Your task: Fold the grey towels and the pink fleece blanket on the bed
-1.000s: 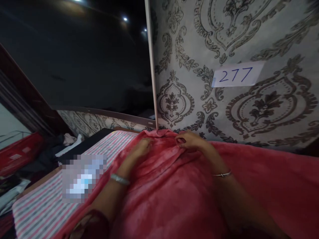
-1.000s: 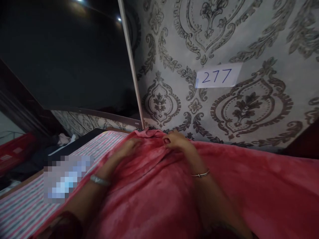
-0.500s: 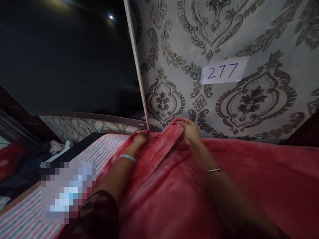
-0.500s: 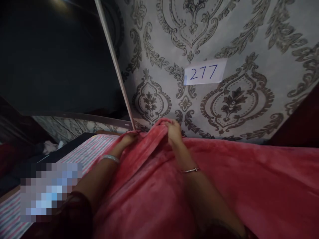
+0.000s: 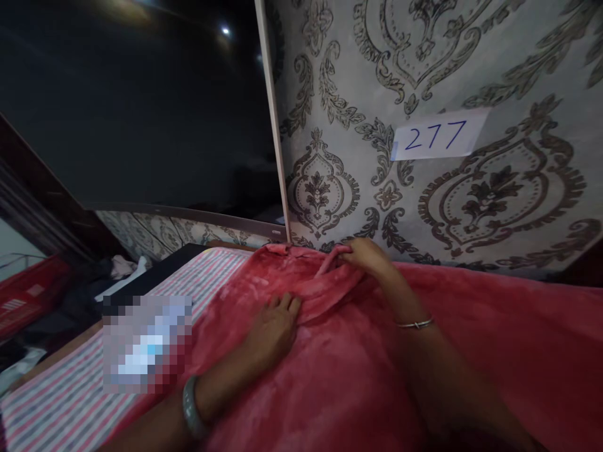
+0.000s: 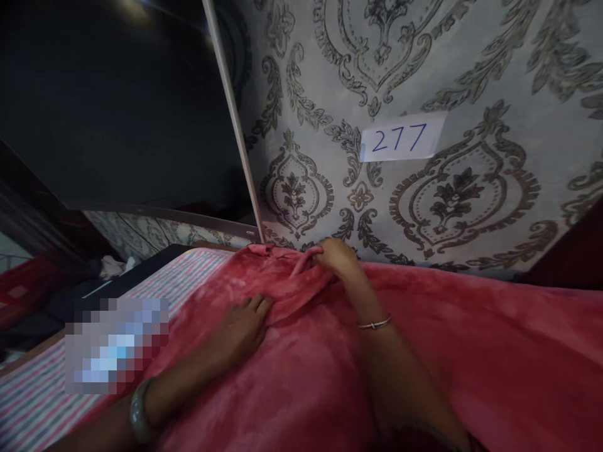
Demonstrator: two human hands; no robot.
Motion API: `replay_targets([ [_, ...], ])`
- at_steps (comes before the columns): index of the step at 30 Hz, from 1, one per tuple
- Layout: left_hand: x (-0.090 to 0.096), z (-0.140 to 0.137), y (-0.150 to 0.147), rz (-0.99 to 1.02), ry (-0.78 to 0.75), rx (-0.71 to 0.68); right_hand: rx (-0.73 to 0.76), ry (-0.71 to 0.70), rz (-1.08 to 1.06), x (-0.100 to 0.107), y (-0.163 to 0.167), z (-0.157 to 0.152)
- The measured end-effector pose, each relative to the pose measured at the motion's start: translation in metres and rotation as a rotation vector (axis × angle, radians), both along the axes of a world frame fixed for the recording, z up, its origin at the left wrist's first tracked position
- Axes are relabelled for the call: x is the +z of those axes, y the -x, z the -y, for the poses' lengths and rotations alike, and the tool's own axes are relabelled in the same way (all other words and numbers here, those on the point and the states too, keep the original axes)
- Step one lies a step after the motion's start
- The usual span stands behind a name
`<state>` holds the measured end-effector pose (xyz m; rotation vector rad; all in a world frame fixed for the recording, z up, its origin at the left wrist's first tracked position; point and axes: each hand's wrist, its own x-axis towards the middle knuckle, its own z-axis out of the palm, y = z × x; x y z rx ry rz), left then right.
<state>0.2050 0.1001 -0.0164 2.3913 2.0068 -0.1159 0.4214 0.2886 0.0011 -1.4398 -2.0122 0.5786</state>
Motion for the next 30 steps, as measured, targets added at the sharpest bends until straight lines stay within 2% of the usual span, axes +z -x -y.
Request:
replay_targets([
  [2,0.002,-0.004,0.004,0.025,-0.003,0.028,0.030,0.015,-0.312,0.005,-0.014,-0.009],
  [5,0.011,-0.015,0.017,0.100,-0.075,0.151,-0.097,-0.061,-1.051,0.011,-0.025,-0.023],
  [6,0.015,-0.019,0.024,0.118,-0.106,0.203,-0.144,-0.053,-1.214,0.011,-0.023,-0.025],
  [8,0.021,-0.029,0.041,0.143,-0.160,0.299,-0.182,0.043,-1.351,0.006,-0.009,-0.023],
  [11,0.026,-0.041,0.069,0.137,-0.222,0.418,-0.066,0.267,-1.260,-0.011,0.025,-0.013],
  [13,0.024,-0.045,0.086,0.095,-0.227,0.498,0.056,0.319,-1.184,-0.023,0.048,-0.009],
  [17,0.008,-0.049,0.105,0.070,-0.182,0.580,0.194,0.154,-1.070,-0.032,0.089,-0.021],
  [19,-0.002,-0.051,0.110,0.095,-0.182,0.586,0.247,0.066,-0.870,-0.034,0.108,-0.032],
  [21,-0.011,-0.053,0.113,0.117,-0.174,0.591,0.282,0.003,-0.574,-0.040,0.122,-0.039],
  [23,-0.018,-0.054,0.115,0.128,-0.139,0.594,0.293,-0.003,-0.343,-0.049,0.132,-0.041],
  [26,-0.024,-0.054,0.117,0.138,-0.087,0.598,0.316,0.051,-0.193,-0.063,0.136,-0.040],
  [30,-0.025,-0.054,0.119,0.158,-0.077,0.602,0.304,0.081,-0.017,-0.060,0.140,-0.044],
])
